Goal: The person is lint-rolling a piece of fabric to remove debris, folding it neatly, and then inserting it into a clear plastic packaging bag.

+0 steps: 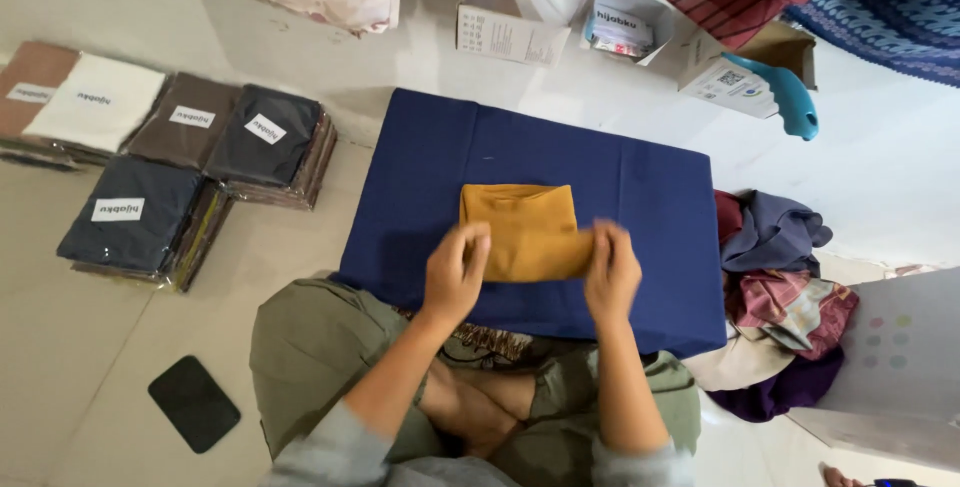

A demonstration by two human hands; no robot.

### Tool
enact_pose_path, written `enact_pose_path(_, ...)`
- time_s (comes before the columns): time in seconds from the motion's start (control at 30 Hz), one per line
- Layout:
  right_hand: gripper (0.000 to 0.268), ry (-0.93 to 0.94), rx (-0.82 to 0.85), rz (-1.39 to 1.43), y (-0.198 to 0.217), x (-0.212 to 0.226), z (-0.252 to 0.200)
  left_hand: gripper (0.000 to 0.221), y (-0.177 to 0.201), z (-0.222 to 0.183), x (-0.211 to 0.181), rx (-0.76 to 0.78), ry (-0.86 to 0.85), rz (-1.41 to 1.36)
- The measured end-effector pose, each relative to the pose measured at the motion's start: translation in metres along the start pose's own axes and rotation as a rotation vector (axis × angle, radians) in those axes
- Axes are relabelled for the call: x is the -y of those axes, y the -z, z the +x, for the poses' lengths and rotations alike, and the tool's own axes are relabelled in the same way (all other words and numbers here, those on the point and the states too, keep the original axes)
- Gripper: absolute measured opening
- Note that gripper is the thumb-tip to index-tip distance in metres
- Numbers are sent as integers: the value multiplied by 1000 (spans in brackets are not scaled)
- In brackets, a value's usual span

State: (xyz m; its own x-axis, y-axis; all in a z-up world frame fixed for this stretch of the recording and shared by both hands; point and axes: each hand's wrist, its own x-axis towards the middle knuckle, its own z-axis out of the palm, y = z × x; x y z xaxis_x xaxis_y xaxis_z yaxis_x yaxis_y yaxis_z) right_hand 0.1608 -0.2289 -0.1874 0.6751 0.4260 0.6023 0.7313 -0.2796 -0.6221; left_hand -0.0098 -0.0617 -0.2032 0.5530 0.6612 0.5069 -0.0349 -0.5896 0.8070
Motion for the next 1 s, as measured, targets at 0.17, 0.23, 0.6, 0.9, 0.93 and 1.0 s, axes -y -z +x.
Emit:
enact_pose_path(0.17, 12, -3, -38, -220, -82, -40, 67, 24, -39, 61, 42, -177, 109, 371)
enact_pose_path(0.23, 12, -54, 4, -346, -104, -56, 66, 25, -49, 65, 62, -159, 122, 489)
enact_pose_path(0.6, 46, -72, 59, -554, -116, -74, 68, 43, -55, 76, 62, -17, 174, 802)
enact_pose_path(0.9, 56, -196, 554, -363, -89, -71, 80, 37, -58, 74, 83, 49, 149, 763)
enact_pose_path(0.93, 51, -240, 572, -254, -88, -68, 82, 36, -60, 73, 87, 43, 154, 703)
enact_pose_path(1.0, 46, -277, 580, -140, -88, -72, 88, 34, -53, 83, 82, 31, 150, 643)
